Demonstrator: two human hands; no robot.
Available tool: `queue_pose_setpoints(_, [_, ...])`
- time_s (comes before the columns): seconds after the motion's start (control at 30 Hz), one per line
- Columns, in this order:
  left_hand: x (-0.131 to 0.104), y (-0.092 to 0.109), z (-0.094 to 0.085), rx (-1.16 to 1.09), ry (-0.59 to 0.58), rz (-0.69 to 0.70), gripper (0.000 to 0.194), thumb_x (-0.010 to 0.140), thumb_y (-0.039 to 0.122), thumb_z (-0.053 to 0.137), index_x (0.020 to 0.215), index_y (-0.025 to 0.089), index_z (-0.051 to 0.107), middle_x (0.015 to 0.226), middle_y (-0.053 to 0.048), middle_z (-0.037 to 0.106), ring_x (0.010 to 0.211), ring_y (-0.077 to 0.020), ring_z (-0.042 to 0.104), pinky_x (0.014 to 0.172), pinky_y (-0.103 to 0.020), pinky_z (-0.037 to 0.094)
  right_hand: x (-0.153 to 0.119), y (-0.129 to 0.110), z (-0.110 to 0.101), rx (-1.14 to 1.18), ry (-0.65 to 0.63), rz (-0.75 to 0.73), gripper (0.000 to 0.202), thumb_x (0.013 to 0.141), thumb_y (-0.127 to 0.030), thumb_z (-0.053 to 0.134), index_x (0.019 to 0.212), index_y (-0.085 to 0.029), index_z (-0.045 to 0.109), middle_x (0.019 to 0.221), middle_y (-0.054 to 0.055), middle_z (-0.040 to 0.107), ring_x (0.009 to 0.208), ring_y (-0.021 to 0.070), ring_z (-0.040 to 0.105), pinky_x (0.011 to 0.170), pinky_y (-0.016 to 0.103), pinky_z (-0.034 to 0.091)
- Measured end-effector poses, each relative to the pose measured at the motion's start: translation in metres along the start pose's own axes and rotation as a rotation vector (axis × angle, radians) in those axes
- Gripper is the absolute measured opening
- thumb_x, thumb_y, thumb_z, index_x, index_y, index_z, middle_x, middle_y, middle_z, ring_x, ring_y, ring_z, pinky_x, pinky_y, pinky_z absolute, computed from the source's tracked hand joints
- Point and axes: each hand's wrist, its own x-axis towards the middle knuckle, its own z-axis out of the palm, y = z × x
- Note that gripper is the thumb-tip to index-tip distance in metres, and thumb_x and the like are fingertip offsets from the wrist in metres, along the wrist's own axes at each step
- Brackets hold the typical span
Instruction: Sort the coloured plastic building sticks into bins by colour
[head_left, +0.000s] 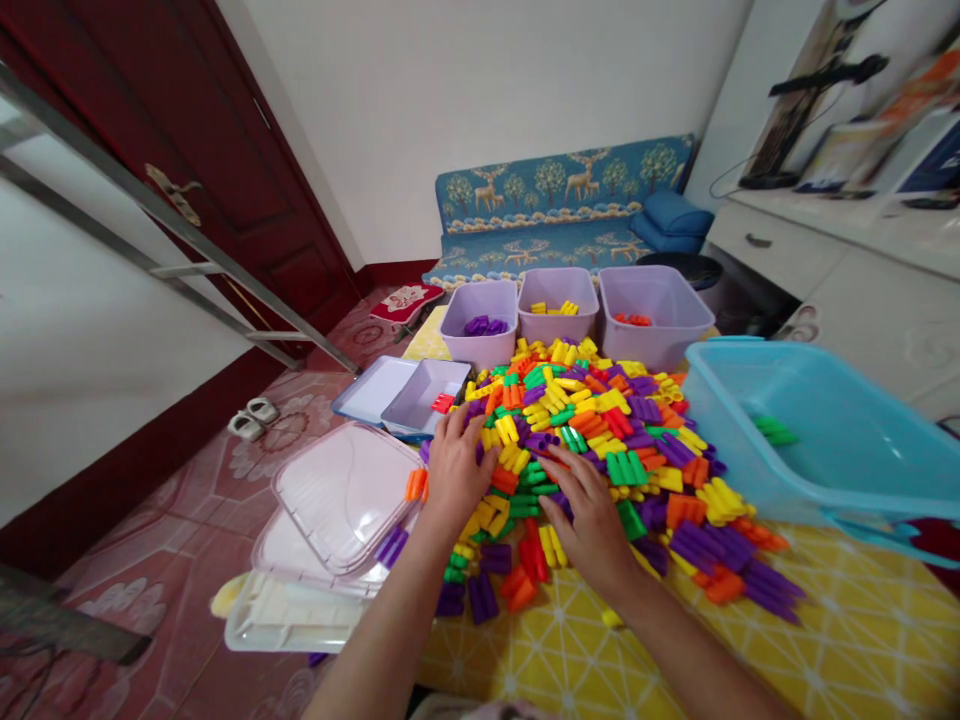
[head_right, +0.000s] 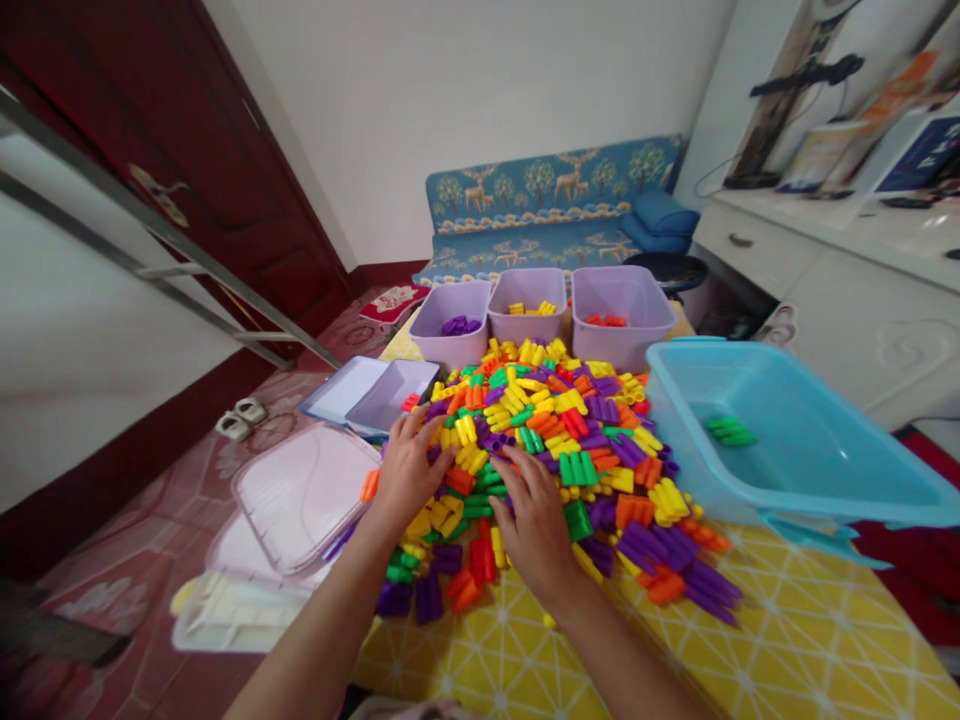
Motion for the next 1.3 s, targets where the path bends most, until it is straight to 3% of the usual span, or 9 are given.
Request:
queue_pose_setpoints(0.3, [0.023, 0.041, 0.016, -0.347, -0.092, 0.103, 0.042, 0.085, 0.02, 0.055, 0.127, 0.017, 0.059, 0.134, -0.013, 0.054, 0.126, -0.0264, 0.047, 0.108, -0.046, 0.037, 0.001, 0.002, -0.002, 0.035, 0.007, 0.018, 0.046, 0.086, -0.011, 0.05, 0.131, -0.022, 0.049, 0.134, 0.012, 0.05, 0.126, 0.0251, 0.046, 0.105, 0.051, 0.043])
queue_pose_setpoints(0.43, [0.032, 0.038, 0.0, -0.664, -0.217, 0.115, 0.038, 0.088, 0.023, 0.053, 0.126, 0.018, 0.06, 0.127, -0.011, 0.062, 0.118, -0.0229, 0.057, 0.102, -0.041, 0.045, 0.0, -0.001, -0.002, 0.043, 0.032, 0.01, 0.044, 0.087, -0.011, 0.05, 0.13, -0.023, 0.049, 0.132, 0.011, 0.052, 0.124, 0.0255, 0.048, 0.102, 0.05, 0.045])
queue_pose_setpoints(0.53, [0.023, 0.02, -0.033, -0.667, -0.308, 0.134, 0.036, 0.092, 0.03, 0.049, 0.124, 0.019, 0.061, 0.118, -0.009, 0.068, 0.106, -0.0214, 0.064, 0.092, -0.036, 0.052, -0.001, -0.009, -0.004, 0.059, 0.04, -0.004, 0.04, 0.088, -0.011, 0.051, 0.126, -0.023, 0.053, 0.124, 0.01, 0.057, 0.118, 0.0247, 0.052, 0.099, 0.048, 0.047])
queue_pose_setpoints(0.67, [-0.002, -0.031, -0.074, -0.065, -0.187, -0.063, 0.035, 0.081, 0.027, 0.06, 0.115, 0.02, 0.066, 0.114, -0.011, 0.068, 0.107, -0.0288, 0.062, 0.096, -0.044, 0.048, 0.002, -0.024, -0.004, 0.098, -0.02, -0.061, 0.034, 0.087, -0.011, 0.052, 0.119, -0.023, 0.058, 0.115, 0.009, 0.062, 0.109, 0.0235, 0.055, 0.095, 0.046, 0.049])
queue_pose_setpoints(0.73, [-0.013, -0.057, -0.08, 0.054, -0.271, -0.138, 0.048, 0.077, 0.031, 0.064, 0.124, 0.019, 0.061, 0.114, -0.012, 0.067, 0.107, -0.0299, 0.062, 0.093, -0.044, 0.05, 0.007, -0.032, 0.0, 0.109, -0.089, -0.088, 0.037, 0.086, -0.013, 0.055, 0.121, -0.022, 0.058, 0.117, 0.009, 0.062, 0.112, 0.0235, 0.054, 0.097, 0.046, 0.047])
queue_pose_setpoints(0.83, [-0.022, -0.077, -0.073, 0.021, -0.421, -0.083, 0.066, 0.073, 0.03, 0.068, 0.135, 0.018, 0.05, 0.121, -0.013, 0.063, 0.111, -0.028, 0.06, 0.097, -0.042, 0.048, 0.018, -0.044, 0.009, 0.088, -0.237, -0.107, 0.055, 0.08, -0.023, 0.067, 0.132, -0.021, 0.052, 0.134, 0.01, 0.055, 0.126, 0.0269, 0.045, 0.106, 0.049, 0.04])
queue_pose_setpoints(1.0, [-0.022, -0.057, -0.051, -0.074, -0.425, -0.013, 0.07, 0.068, 0.012, 0.061, 0.136, 0.021, 0.049, 0.131, -0.012, 0.052, 0.112, -0.0234, 0.06, 0.097, -0.034, 0.049, 0.035, -0.057, 0.028, 0.014, -0.414, -0.148, 0.087, 0.068, -0.036, 0.078, 0.144, -0.027, 0.037, 0.155, 0.01, 0.03, 0.143, 0.0338, 0.019, 0.112, 0.058, 0.024])
queue_pose_setpoints(1.1, [-0.024, -0.043, -0.045, -0.084, -0.382, -0.062, 0.065, 0.068, 0.006, 0.055, 0.13, 0.021, 0.054, 0.125, -0.011, 0.052, 0.101, -0.0208, 0.064, 0.09, -0.033, 0.053, 0.034, -0.059, 0.035, -0.01, -0.431, -0.139, 0.08, 0.069, -0.034, 0.077, 0.141, -0.023, 0.042, 0.153, 0.011, 0.034, 0.143, 0.0333, 0.017, 0.114, 0.057, 0.019])
queue_pose_setpoints(1.3, [-0.029, -0.031, -0.043, -0.269, -0.338, -0.017, 0.056, 0.065, 0.004, 0.057, 0.118, 0.022, 0.063, 0.108, -0.007, 0.056, 0.097, -0.02, 0.062, 0.09, -0.036, 0.053, 0.024, -0.057, 0.028, -0.038, -0.321, -0.109, 0.055, 0.076, -0.021, 0.066, 0.129, -0.023, 0.053, 0.135, 0.01, 0.051, 0.135, 0.0288, 0.033, 0.117, 0.054, 0.015])
